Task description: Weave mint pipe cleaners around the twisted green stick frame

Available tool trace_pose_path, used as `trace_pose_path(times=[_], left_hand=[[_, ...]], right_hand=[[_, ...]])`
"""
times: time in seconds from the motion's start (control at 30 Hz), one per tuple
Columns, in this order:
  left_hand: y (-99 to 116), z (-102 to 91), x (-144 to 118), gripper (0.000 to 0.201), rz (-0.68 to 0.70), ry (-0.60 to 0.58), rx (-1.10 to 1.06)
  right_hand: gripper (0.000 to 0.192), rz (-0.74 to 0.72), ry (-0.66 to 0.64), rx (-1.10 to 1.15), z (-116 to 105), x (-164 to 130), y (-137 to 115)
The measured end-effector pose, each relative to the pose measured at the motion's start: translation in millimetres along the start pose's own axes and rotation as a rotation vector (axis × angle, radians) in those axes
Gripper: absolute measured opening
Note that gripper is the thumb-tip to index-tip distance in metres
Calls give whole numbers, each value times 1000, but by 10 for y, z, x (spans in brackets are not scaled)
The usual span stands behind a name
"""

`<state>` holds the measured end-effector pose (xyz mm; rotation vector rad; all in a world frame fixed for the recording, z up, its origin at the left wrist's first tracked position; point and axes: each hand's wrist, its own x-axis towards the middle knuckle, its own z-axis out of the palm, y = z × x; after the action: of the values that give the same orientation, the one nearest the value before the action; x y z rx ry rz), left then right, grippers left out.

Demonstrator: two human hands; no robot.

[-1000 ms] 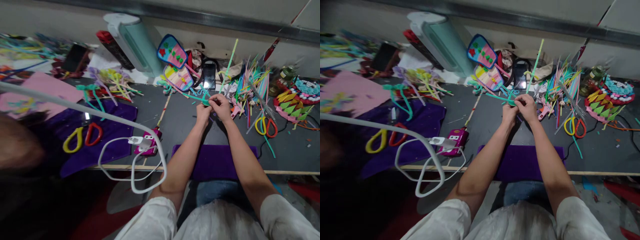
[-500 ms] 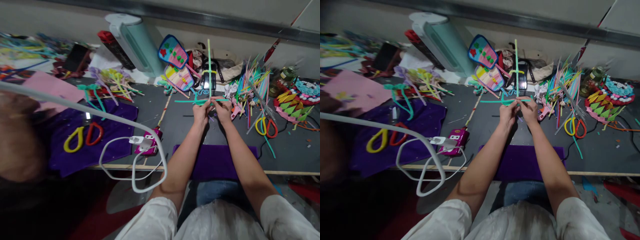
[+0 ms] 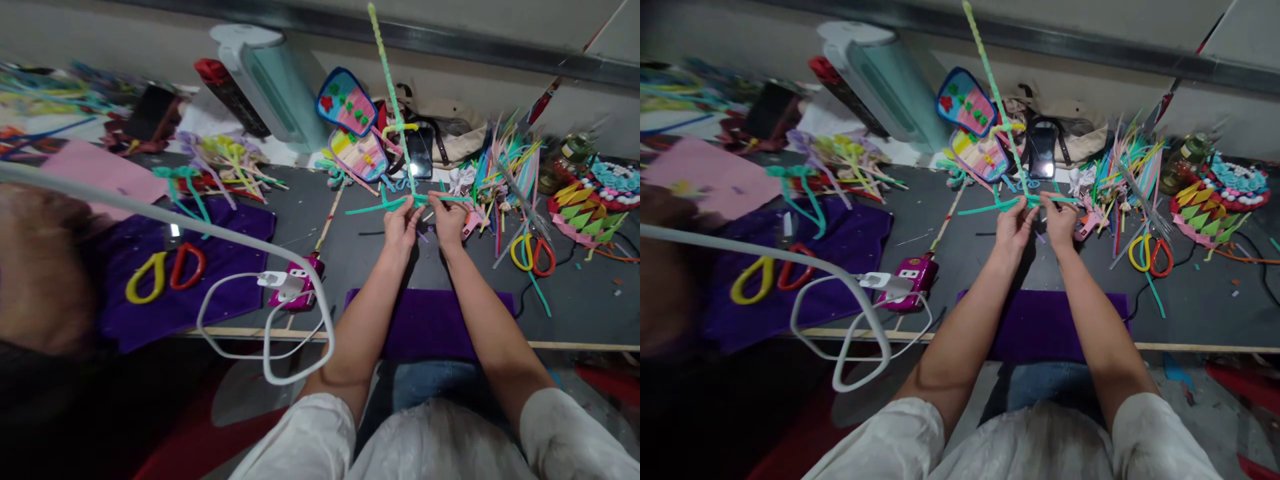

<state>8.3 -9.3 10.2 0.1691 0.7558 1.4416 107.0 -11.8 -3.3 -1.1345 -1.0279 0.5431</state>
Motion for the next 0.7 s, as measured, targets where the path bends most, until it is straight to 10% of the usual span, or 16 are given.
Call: trace_pose_path(times=[0.7], left_hand=[[-84, -15, 42, 21, 49, 89, 68]], right_hand=[[20, 67, -33, -316, -84, -24, -37]])
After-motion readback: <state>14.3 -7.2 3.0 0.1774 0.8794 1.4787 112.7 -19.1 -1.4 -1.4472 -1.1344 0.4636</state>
